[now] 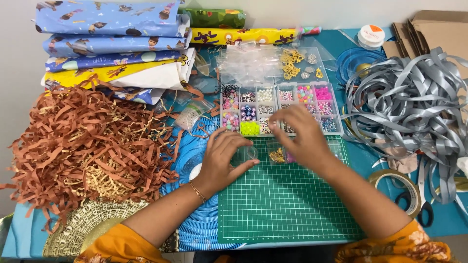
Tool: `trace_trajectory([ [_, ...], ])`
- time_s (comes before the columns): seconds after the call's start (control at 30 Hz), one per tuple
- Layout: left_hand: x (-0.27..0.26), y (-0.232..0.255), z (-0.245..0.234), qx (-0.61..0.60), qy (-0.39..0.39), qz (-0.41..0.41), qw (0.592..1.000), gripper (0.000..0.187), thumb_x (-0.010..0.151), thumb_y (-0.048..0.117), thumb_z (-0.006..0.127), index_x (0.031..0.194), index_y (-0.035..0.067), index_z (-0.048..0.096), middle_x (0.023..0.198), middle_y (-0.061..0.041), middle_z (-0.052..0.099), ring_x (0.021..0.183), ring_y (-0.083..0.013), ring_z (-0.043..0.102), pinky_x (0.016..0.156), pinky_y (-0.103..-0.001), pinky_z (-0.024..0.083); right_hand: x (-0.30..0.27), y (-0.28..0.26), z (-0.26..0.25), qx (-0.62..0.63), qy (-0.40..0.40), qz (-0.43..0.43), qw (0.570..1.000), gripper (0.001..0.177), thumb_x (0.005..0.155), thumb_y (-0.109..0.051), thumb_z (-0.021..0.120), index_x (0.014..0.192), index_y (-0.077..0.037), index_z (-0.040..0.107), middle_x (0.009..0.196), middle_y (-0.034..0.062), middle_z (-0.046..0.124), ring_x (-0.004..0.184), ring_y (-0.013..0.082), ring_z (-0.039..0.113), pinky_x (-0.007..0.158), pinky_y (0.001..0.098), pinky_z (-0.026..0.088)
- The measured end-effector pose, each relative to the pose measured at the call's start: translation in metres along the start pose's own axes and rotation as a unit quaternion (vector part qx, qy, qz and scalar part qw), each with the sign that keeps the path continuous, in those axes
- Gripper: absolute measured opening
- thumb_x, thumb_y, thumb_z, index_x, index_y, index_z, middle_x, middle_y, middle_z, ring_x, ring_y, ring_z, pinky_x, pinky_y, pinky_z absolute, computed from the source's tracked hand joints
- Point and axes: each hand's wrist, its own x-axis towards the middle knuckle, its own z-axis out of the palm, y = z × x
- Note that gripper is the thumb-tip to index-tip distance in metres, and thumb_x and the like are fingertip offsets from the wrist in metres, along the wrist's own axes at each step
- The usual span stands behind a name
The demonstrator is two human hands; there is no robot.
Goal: Sorting and organizing various small beads, charms, and jewelry components into a plastic storage container with multiple compartments.
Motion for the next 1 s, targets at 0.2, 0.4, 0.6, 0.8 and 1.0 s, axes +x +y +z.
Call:
trace_trajectory([
  [0.2,-0.005,-0.001,0.008,-0.021,-0.021,0.046,0.999,0.031,0.085,0.033,0.083,0.109,0.017,0.07,0.1,-0.003,0.075,0.107,-0.0249,0.069,0.113,-0.063,0.037,0.068,-0.024,-0.003,-0.12,-0.104,-0.061,0.985,0.019,0.093,-0.006,0.069,0.111,-0.007,0.074,0.102,0.0128,0.075,0.101,0.0337,0.068,0.085,0.0479,0.054],
  [0.4,-0.005,0.0,0.007,-0.025,-0.025,0.088,0.996,0.037,0.086,0.038,0.081,0.114,0.017,0.069,0.102,-0.004,0.074,0.107,-0.0247,0.069,0.113,-0.061,0.038,0.115,0.017,0.07,-0.227,-0.198,-0.115,0.947,0.016,0.089,-0.01,0.069,0.102,-0.012,0.079,0.099,0.0083,0.075,0.092,0.0282,0.065,0.077,0.0402,0.055],
  [0.6,-0.005,-0.001,0.009,-0.03,-0.017,0.095,0.995,0.037,0.088,0.039,0.08,0.115,0.016,0.069,0.101,-0.003,0.073,0.106,-0.0243,0.068,0.114,-0.06,0.039,0.134,0.006,0.075,-0.249,-0.265,-0.045,0.93,0.023,0.088,-0.002,0.069,0.108,-0.011,0.079,0.097,0.0133,0.076,0.087,0.0319,0.071,0.073,0.0436,0.059],
  [0.8,-0.004,-0.001,0.009,-0.034,-0.02,0.087,0.995,0.038,0.088,0.04,0.079,0.115,0.014,0.07,0.1,-0.004,0.073,0.105,-0.0251,0.068,0.113,-0.06,0.039,0.146,0.007,0.076,-0.21,-0.325,0.002,0.922,0.025,0.085,-0.002,0.068,0.106,-0.01,0.08,0.101,0.0166,0.075,0.089,0.0389,0.073,0.076,0.0516,0.06],
  [1.0,-0.003,0.0,0.008,-0.037,-0.019,0.087,0.995,0.038,0.087,0.038,0.08,0.114,0.013,0.07,0.099,-0.005,0.073,0.104,-0.0256,0.069,0.113,-0.061,0.038,0.146,0.031,0.098,-0.218,-0.333,0.005,0.917,0.02,0.083,-0.005,0.072,0.101,-0.005,0.08,0.102,0.0194,0.072,0.09,0.0416,0.073,0.077,0.0537,0.06],
])
